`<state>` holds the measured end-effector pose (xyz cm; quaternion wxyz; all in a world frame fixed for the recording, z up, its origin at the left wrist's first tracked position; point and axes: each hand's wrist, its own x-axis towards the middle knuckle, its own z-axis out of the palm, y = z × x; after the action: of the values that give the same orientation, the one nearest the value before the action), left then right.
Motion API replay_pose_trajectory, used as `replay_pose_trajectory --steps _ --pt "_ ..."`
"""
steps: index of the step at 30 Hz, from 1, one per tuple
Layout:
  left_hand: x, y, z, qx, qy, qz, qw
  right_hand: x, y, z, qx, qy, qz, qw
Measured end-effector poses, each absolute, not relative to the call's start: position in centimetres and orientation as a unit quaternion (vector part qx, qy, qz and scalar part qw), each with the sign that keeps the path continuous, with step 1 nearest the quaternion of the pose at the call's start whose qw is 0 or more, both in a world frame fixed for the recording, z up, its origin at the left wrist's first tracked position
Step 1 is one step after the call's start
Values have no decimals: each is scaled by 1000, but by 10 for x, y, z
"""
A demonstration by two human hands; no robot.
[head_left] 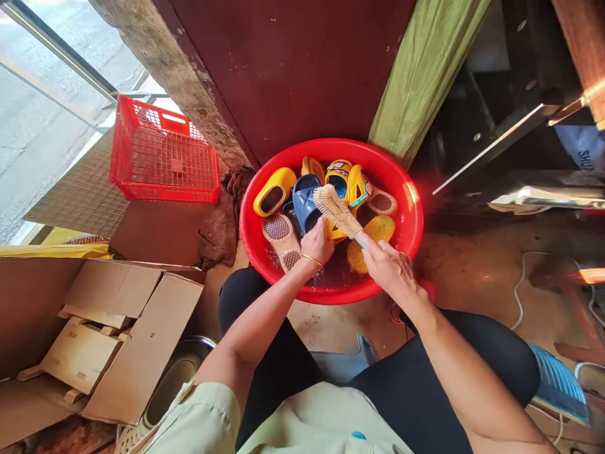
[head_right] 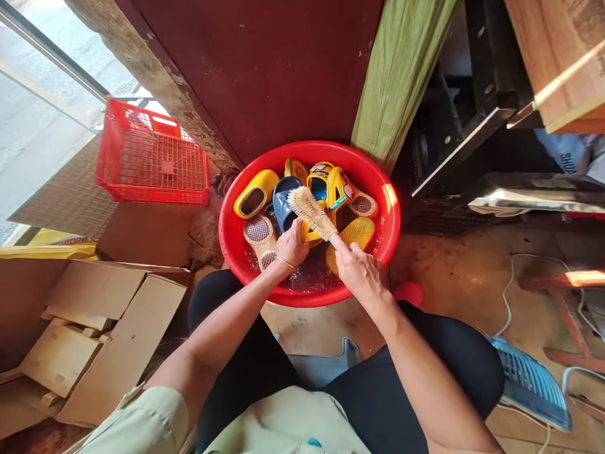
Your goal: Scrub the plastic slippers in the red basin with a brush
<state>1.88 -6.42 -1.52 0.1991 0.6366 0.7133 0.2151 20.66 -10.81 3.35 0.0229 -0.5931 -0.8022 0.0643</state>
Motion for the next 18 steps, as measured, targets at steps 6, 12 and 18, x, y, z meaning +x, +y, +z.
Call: replay_pose_trajectory --steps 6,12,18 --pt "13 -65 -17 614 700 282 231 211 -88 22 -601 -785 106 105" --pt "-4 -56 -15 520 646 435 351 211 -106 25 -552 -805 133 172" --pt "-4 -54 -8 420 619 501 435 208 -103 23 -547 -805 145 179"
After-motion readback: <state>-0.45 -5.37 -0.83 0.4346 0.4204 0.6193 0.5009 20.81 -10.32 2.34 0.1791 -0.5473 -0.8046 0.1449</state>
